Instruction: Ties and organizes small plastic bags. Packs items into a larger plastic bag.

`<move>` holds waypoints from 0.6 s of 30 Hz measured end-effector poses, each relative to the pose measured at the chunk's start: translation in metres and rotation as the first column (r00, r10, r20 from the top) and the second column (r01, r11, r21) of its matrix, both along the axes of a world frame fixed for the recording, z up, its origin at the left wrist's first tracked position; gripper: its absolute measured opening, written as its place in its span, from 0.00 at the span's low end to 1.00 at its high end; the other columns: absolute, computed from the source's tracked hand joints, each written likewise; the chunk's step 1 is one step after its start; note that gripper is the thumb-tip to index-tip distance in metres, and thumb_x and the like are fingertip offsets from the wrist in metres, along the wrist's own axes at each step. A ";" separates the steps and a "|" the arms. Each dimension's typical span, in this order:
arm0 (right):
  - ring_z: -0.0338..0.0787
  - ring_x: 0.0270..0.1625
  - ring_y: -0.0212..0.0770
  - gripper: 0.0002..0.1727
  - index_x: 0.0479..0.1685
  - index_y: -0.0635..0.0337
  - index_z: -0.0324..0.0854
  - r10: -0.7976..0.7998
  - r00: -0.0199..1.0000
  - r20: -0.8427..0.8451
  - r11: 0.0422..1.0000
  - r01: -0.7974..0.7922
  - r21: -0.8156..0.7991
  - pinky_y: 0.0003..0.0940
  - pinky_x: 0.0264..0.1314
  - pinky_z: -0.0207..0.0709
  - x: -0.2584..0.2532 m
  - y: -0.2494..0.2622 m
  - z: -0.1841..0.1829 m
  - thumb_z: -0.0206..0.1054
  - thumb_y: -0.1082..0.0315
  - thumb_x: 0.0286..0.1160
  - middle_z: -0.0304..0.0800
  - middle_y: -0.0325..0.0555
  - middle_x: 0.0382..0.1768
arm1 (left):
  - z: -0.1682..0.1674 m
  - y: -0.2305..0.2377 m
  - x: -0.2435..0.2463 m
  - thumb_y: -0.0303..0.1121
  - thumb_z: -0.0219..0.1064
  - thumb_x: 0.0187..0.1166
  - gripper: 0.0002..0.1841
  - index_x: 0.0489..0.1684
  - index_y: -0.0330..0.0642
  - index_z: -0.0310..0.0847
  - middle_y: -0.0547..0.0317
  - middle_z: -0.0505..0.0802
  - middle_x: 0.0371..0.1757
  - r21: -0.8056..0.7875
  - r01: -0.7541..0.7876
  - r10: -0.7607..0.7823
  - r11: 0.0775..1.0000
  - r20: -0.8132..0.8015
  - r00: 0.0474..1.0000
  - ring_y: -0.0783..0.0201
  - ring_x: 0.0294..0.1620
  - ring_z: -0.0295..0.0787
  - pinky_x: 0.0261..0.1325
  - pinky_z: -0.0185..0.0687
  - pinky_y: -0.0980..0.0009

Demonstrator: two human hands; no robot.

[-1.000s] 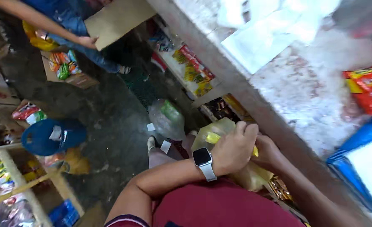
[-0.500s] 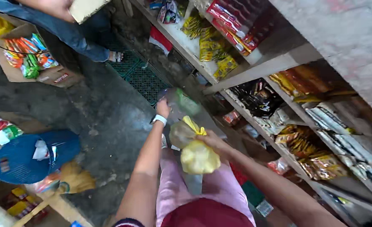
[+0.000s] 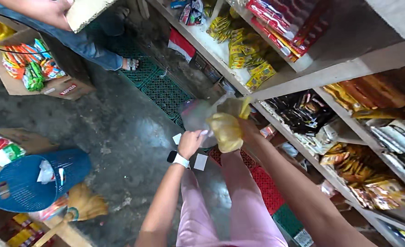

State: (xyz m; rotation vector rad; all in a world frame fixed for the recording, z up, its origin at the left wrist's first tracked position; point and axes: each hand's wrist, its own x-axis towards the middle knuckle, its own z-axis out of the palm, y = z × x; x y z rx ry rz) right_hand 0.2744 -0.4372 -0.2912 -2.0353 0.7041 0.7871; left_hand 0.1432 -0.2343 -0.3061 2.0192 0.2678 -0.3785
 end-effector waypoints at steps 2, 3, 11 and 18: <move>0.88 0.47 0.44 0.21 0.67 0.65 0.75 -0.058 0.997 -0.058 0.994 0.063 0.085 0.44 0.50 0.84 -0.005 -0.008 0.021 0.58 0.58 0.90 0.86 0.54 0.49 | -0.001 -0.005 0.007 0.31 0.59 0.87 0.16 0.54 0.27 0.89 0.33 0.91 0.53 -0.118 -0.197 0.200 0.973 0.017 0.980 0.45 0.57 0.89 0.68 0.82 0.51; 0.89 0.42 0.41 0.18 0.65 0.63 0.76 -0.074 0.992 -0.100 0.987 0.087 0.134 0.41 0.45 0.85 -0.009 -0.010 0.032 0.58 0.58 0.90 0.87 0.51 0.45 | -0.003 -0.004 0.013 0.26 0.58 0.86 0.14 0.56 0.24 0.86 0.34 0.91 0.56 -0.212 -0.321 0.322 0.923 -0.032 0.946 0.48 0.57 0.90 0.67 0.83 0.54; 0.91 0.35 0.37 0.13 0.60 0.60 0.77 0.150 0.896 -0.418 0.949 -0.012 0.315 0.34 0.38 0.87 -0.035 0.038 0.051 0.60 0.61 0.88 0.90 0.46 0.36 | -0.030 0.029 0.033 0.34 0.51 0.93 0.13 0.59 0.35 0.77 0.61 0.75 0.28 -0.356 -0.769 0.632 0.530 -0.440 0.639 0.73 0.18 0.64 0.21 0.63 0.76; 0.88 0.50 0.44 0.21 0.68 0.61 0.78 0.255 0.877 -0.407 0.954 -0.159 0.256 0.44 0.53 0.83 -0.011 0.079 -0.062 0.62 0.56 0.86 0.88 0.53 0.53 | -0.039 0.024 0.002 0.35 0.54 0.91 0.17 0.56 0.32 0.88 0.49 0.95 0.48 -0.338 -0.308 0.293 0.889 -0.097 0.951 0.65 0.51 0.91 0.63 0.84 0.61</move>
